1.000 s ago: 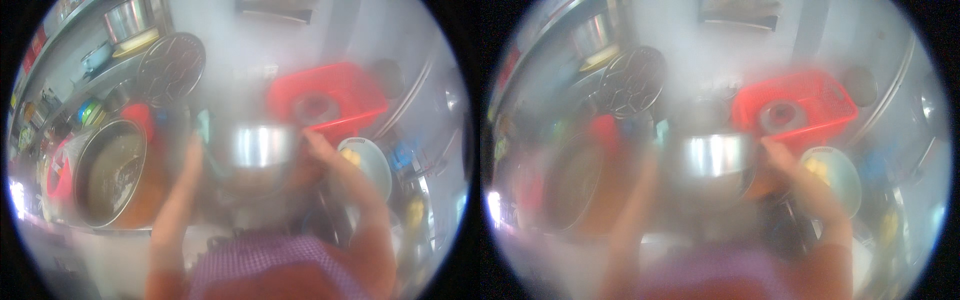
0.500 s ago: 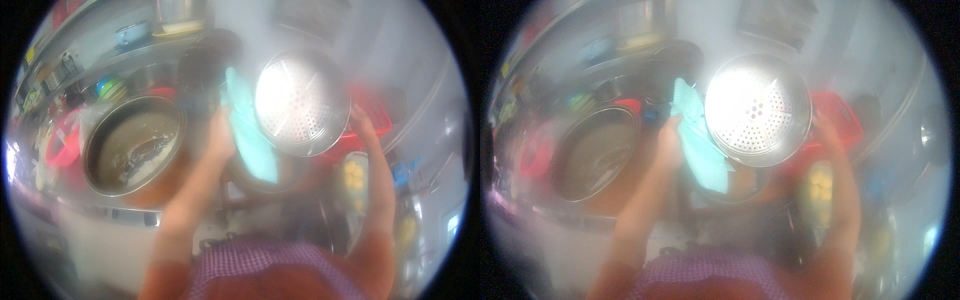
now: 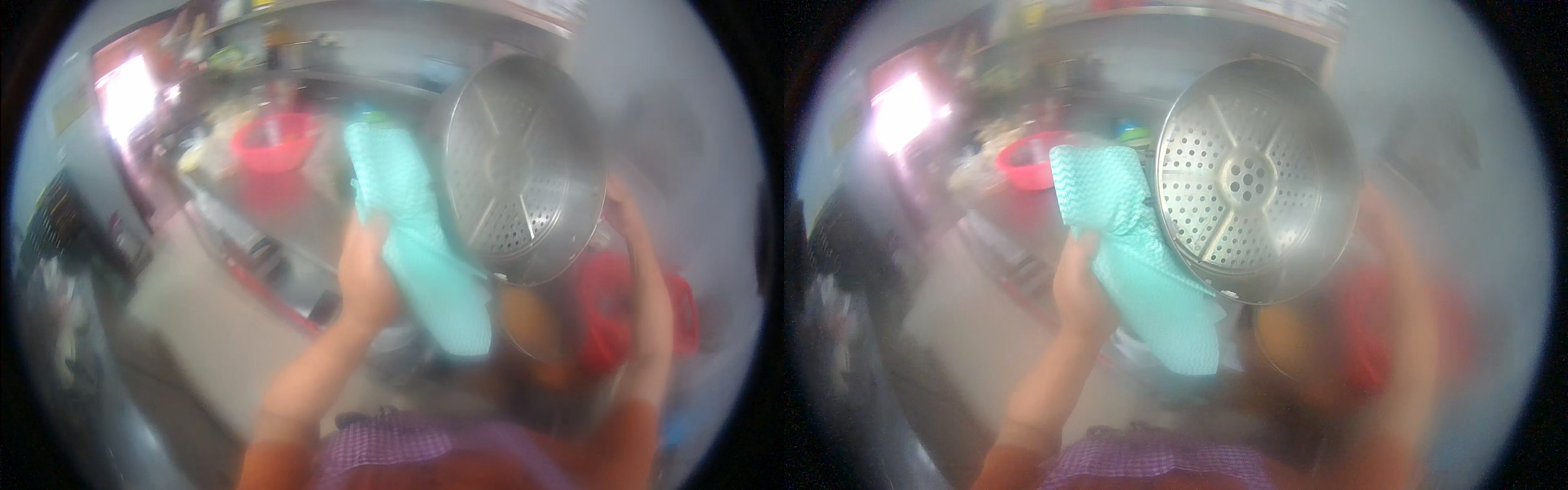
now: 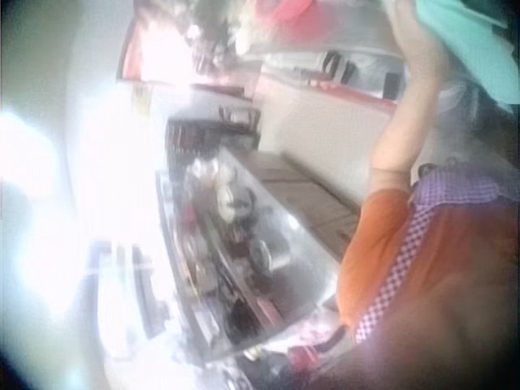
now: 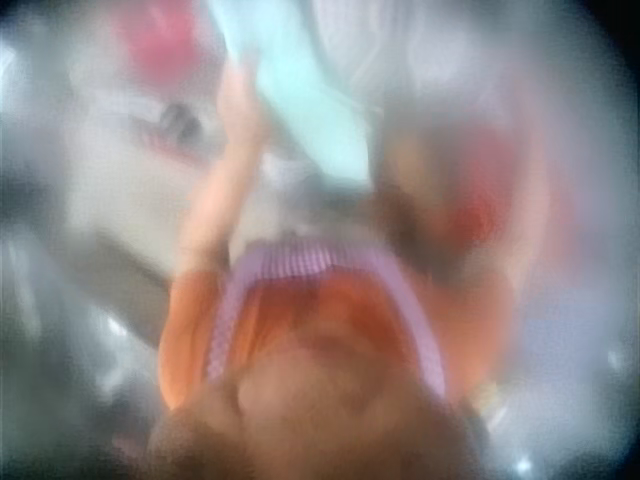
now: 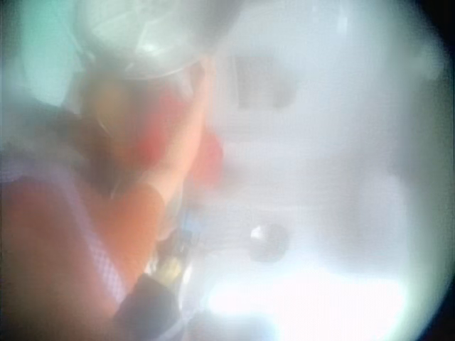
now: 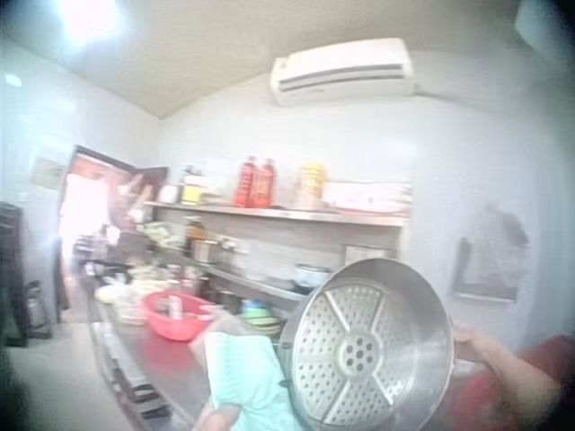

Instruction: The person transfers cooked rice from a steamer into a rice cooker, then uses a rice paddle to fluff the rice. They also handle a pot of soup and a steamer basket in a commercial kitchen setting.

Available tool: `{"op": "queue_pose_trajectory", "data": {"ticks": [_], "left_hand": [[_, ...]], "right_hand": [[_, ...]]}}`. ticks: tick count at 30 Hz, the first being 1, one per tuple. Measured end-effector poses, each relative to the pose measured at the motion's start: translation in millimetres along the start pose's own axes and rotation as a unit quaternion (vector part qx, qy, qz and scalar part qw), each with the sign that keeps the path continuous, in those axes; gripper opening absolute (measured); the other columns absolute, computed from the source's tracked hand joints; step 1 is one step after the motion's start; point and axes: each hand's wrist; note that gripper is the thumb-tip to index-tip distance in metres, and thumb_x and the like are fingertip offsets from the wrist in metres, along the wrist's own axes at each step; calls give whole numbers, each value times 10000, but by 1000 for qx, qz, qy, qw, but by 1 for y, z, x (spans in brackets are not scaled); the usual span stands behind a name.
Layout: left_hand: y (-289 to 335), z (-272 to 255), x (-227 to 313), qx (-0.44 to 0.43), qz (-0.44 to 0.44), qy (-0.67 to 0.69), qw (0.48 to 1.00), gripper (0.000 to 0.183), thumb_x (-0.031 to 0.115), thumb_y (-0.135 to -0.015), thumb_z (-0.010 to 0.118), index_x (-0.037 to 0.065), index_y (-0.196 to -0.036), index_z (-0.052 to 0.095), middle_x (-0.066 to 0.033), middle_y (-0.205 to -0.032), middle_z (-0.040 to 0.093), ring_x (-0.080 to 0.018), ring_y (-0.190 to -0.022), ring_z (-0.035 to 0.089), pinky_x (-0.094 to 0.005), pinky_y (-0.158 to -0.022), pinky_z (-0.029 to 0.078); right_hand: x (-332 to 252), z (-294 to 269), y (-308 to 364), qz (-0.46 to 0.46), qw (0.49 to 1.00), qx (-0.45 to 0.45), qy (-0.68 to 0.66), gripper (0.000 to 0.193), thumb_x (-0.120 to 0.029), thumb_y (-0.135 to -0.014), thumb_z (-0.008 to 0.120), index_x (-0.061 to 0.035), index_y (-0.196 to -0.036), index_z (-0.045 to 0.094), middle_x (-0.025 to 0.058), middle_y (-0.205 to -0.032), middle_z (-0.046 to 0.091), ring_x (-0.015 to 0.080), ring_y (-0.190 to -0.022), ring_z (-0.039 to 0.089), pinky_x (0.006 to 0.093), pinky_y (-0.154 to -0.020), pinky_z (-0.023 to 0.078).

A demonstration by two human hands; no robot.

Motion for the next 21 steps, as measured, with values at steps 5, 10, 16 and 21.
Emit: {"op": "queue_pose_trajectory", "data": {"ticks": [5, 10, 16, 21], "left_hand": [[4, -150, -2, 90, -71, -94, 989, 392, 202, -941, 385, -61, -1198, 520, -119, -1194, 552, -214, -1109, 501, -327, -978, 355], [14, -330, -46, 269, -162, 162, 935, 348, 175, -908, 424, -28, -1182, 498, -137, -1083, 577, -247, -1023, 553, -357, -891, 432], [44, -436, -2, 391, -140, 220, 883, 313, 197, -940, 394, -20, -1106, 545, -103, -1014, 590, -196, -925, 564, -329, -835, 443], [78, -509, 10, 505, -127, 120, 845, 357, 226, -938, 391, -26, -1142, 540, -94, -1055, 579, -170, -967, 536, -304, -861, 422]], "right_hand": [[-36, 202, -98, -11, 998, -63, -7, 472, -276, -886, 597, -71, -1288, 459, 14, -1024, 594, 130, -832, 594, 294, -636, 505], [-31, 447, -173, -26, 979, -198, -35, 528, -311, -868, 624, -74, -1303, 441, 8, -978, 589, 119, -689, 586, 257, -476, 474], [-16, 645, -207, -68, 908, -387, -144, 584, -253, -849, 623, -62, -1354, 401, 57, -1184, 556, 195, -997, 578, 356, -835, 500], [14, 814, -223, 22, 843, -519, -142, 613, -216, -841, 615, -47, -1376, 366, 94, -1272, 511, 217, -1149, 514, 387, -982, 417]]}}
Point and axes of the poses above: each hand's wrist, its own y-axis away from the middle knuckle, its own z-axis out of the palm, x = y × z
